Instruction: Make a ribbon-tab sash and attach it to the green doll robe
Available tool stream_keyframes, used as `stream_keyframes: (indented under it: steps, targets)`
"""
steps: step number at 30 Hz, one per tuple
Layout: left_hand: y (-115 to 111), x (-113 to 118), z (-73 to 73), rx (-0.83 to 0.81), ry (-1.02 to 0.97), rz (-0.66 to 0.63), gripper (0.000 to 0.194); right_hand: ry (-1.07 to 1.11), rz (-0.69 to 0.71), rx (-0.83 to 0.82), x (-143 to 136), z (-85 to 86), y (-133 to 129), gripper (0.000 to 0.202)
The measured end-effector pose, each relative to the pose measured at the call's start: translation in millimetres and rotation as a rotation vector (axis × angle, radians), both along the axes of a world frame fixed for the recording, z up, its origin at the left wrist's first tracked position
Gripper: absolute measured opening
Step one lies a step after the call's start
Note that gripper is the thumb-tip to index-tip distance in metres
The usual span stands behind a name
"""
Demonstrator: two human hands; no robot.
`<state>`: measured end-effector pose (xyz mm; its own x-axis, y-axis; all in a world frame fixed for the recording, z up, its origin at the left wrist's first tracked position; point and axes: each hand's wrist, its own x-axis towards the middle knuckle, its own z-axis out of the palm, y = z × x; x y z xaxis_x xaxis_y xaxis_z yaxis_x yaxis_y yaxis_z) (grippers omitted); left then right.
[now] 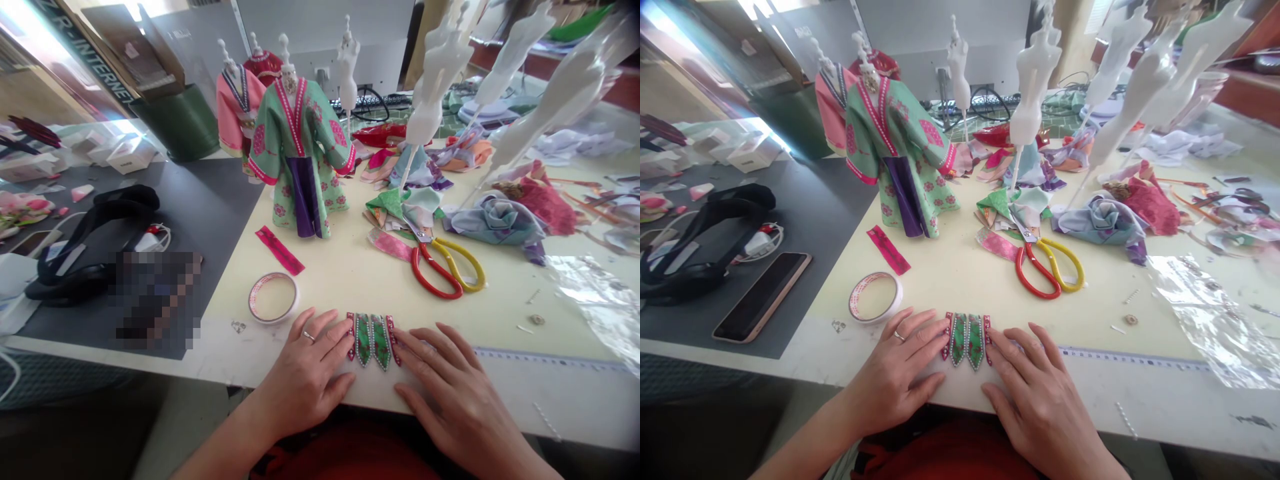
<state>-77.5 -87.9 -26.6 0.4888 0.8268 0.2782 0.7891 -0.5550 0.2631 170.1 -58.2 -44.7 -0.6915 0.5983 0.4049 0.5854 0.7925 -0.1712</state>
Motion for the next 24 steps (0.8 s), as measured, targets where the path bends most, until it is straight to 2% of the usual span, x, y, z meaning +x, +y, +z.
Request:
stream_keyframes:
  steps: [24]
  targets:
    - [-0.6,-1.5,-1.0,-0.001,-0.012,-0.013,0.038,0.026,0.007,-0.026,-0.3,0.7,-1.3,0.043]
